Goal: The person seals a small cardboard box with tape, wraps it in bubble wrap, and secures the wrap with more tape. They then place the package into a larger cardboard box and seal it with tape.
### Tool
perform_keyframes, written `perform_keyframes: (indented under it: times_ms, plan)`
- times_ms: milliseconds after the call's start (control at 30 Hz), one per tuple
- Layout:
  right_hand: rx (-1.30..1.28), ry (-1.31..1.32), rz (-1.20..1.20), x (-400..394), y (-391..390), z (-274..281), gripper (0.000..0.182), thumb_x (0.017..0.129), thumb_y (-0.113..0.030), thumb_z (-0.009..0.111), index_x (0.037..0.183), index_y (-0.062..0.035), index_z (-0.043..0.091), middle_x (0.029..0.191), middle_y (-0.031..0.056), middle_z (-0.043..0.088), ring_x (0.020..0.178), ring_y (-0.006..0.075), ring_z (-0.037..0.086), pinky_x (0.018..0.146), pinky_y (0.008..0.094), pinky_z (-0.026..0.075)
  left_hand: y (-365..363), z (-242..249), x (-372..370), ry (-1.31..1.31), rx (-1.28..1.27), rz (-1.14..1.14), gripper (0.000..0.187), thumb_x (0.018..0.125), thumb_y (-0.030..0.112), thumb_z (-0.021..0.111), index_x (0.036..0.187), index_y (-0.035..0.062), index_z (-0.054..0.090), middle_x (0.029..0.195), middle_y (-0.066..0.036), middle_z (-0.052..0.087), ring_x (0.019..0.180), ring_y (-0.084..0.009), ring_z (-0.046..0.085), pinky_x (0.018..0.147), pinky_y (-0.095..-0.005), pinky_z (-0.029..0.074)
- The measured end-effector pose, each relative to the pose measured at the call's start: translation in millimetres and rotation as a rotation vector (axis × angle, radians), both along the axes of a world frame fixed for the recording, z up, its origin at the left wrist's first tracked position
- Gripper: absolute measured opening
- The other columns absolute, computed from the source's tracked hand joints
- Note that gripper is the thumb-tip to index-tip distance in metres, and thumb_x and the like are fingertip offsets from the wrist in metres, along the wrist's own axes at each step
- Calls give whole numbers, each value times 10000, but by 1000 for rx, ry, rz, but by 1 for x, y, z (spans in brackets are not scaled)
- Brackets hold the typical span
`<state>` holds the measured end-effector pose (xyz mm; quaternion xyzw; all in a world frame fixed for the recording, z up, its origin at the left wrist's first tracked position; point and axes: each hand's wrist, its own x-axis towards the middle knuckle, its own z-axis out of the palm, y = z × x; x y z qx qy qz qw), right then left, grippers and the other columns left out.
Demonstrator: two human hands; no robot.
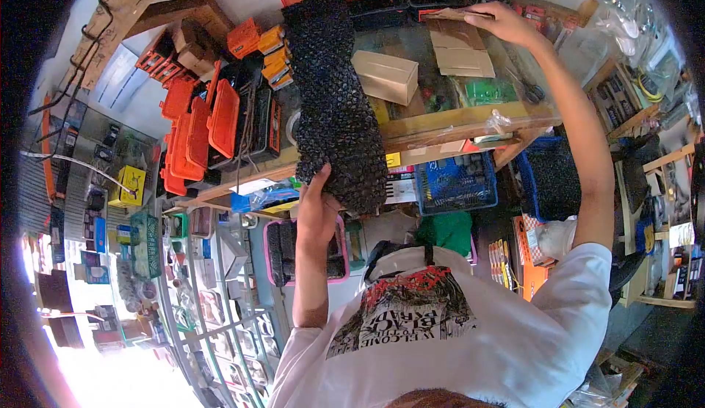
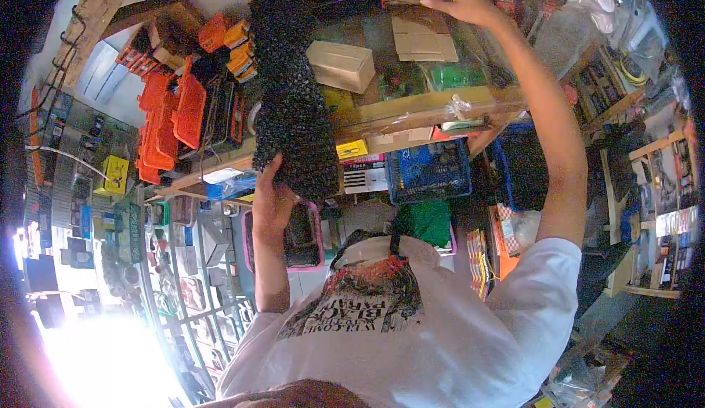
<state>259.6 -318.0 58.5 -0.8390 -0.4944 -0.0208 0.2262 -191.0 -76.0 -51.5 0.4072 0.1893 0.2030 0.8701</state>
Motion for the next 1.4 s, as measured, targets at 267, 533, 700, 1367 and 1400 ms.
perform_keyframes:
  times_ms: [267,533,700,1367,1400]
  plan:
    - [72,62,175,-50,13,12,558,975,-405,653,1423,-88,548,1298,109,654,1147,227,621,1006,385,479,-6,-13,-15,27,15,-71,539,923,36,683,1407,40,444,1372,-102,570,1233,-241,587,1006,-418,514]
    - [-79,-2,200,-162,62,-7,476,927,-341,702,1315,-92,582,1182,166,625,1118,331,600,964,445,473,-23,-22,-27,79,-29,-47,364,993,73,617,1348,64,539,1247,-40,655,1095,-161,638,854,-353,550]
    - [-20,-160,33,-185,82,-21,648,899,-366,728,1471,-176,490,1405,176,461,1329,382,454,1104,460,391,-14,-38,-23,123,185,-11,328,1003,118,608,1322,78,546,1198,-38,666,1046,-176,658,825,-355,567]
    - [420,575,-209,-139,49,-55,513,941,-339,711,1344,-34,622,1038,104,713,842,134,659,730,274,535,50,15,95,378,2166,9,715,1005,461,480,1500,-40,357,1533,-313,346,1415,-502,324,1166,-605,250]
    - [460,621,-232,-147,42,-45,534,939,-354,713,1342,-18,616,1036,101,712,848,135,669,731,268,545,53,4,111,416,2230,-88,725,1021,502,424,1504,-35,362,1546,-309,339,1431,-499,310,1170,-615,238]
